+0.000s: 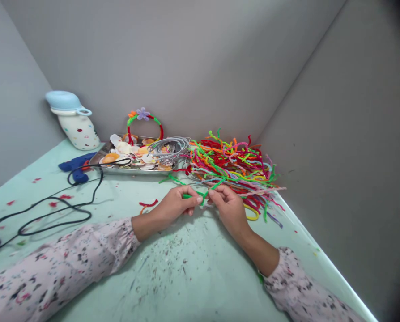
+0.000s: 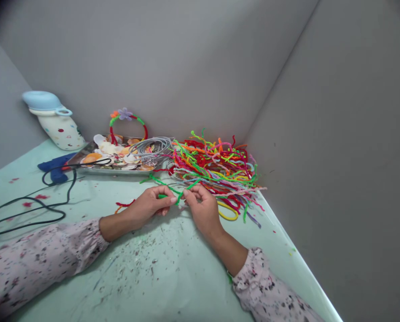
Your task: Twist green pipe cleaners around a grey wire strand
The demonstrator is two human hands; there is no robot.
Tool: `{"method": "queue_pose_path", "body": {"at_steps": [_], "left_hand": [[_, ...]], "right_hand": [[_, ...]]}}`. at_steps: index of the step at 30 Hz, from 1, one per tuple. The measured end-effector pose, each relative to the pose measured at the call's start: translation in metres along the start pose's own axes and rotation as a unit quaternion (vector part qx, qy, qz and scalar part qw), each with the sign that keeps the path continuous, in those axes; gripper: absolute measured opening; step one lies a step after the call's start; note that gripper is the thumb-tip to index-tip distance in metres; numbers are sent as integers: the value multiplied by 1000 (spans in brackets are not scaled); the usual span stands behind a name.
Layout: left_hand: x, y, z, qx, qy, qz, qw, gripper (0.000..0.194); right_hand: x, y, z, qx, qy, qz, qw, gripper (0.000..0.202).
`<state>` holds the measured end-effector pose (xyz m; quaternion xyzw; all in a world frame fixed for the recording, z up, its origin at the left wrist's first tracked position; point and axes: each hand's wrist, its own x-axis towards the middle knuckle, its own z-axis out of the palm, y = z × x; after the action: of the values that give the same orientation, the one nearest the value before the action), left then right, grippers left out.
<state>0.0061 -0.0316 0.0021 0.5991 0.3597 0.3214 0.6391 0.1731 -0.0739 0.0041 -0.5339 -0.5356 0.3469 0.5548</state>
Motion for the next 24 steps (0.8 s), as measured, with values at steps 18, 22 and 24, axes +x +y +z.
{"method": "queue_pose_path", "body": {"at_steps": [18,22,24], "left_hand": [[1,5,2,-1,6,-28,1000,25],[0,7,3,3,9,-24,1000,24],[0,9,3,-2,8,-23,1000,23]], "right_hand": [[-1,-1,-1,10,15,13,1000,22],[-1,-1,0,18,19,20,999,22],[-1,-2,0,22,22,22,999,21]]}}
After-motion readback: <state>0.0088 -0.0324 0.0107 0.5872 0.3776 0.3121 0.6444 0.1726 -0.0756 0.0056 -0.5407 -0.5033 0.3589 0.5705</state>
